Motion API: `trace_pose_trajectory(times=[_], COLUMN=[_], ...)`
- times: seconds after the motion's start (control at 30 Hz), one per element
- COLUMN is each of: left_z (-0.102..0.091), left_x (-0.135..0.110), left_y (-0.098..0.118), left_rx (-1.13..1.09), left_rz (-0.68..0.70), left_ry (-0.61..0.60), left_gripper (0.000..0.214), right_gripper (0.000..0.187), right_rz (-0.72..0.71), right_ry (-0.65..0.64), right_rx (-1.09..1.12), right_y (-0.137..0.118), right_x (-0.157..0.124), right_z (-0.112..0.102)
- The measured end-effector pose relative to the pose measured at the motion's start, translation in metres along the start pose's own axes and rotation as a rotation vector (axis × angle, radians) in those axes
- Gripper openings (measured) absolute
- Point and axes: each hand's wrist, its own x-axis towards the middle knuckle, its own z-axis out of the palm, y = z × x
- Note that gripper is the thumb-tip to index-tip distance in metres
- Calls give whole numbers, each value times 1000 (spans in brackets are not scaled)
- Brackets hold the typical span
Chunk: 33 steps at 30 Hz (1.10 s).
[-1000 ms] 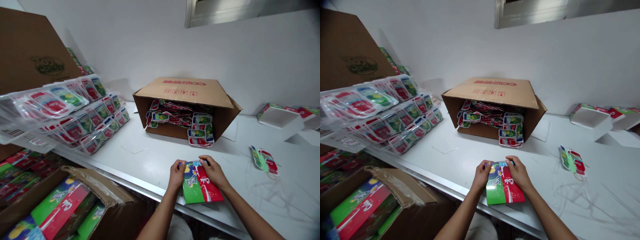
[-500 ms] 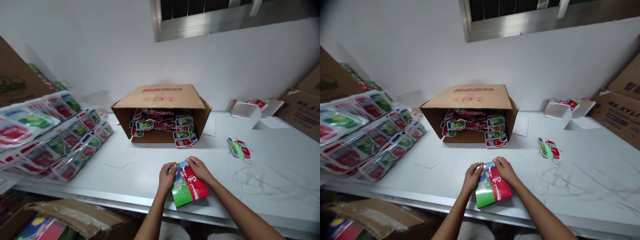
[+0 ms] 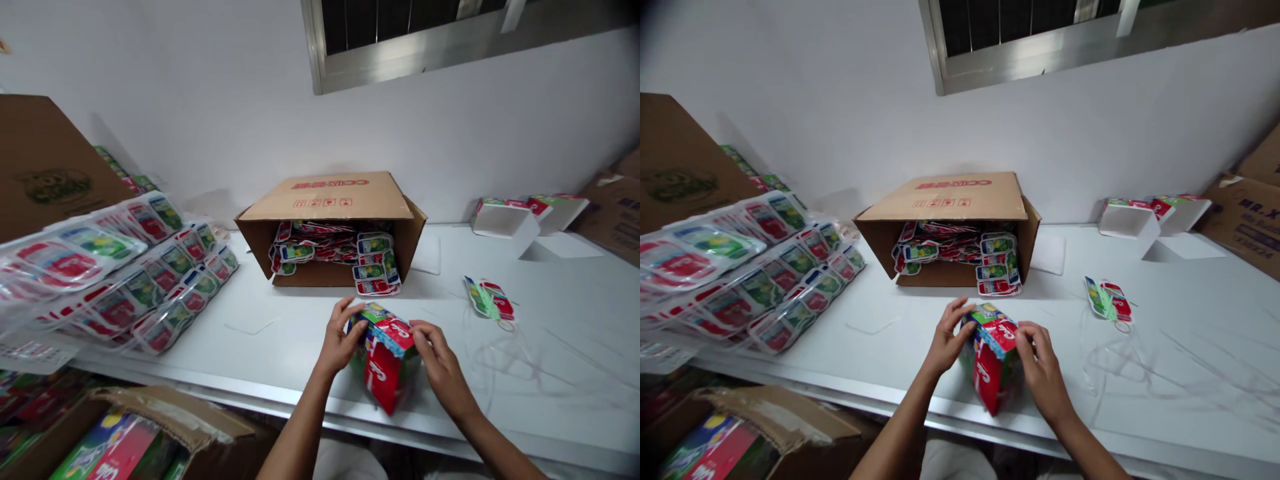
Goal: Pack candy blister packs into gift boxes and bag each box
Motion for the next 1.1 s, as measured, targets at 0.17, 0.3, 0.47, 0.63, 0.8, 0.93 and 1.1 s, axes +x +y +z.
trace_pose_trajectory(times=[0.17, 0.3, 0.47, 0.63, 0.8, 0.93, 1.1], left_z=[-5, -10, -9, -12, -5, 2, 2], left_x=[3, -4, 3, 17, 15, 14, 16], left_y=[-2, 12, 24, 24, 35, 40, 34], left_rx=[-272, -290, -220, -231, -190, -179, -205], left_rz=[-254, -320, -338, -373, -458, -506, -521], left_ry=[-25, -176, -330, -367, -482, -446, -342], left_gripper=[67, 65, 52, 54, 56, 57, 55], right_gripper=[21, 24, 28, 26, 29, 17, 19], right_rz=[-226, -226, -150, -214, -53, 45, 113], right_ry=[-210, -320, -366, -320, -2, 169, 295], right_rx=[-142, -174, -217, -306, -392, -360, -158], right_y=[7, 12, 10, 26, 61, 93, 112], right_x=[-50, -50, 9, 132, 254, 299, 318], right_z=[10, 17, -13, -65, -83, -72, -75])
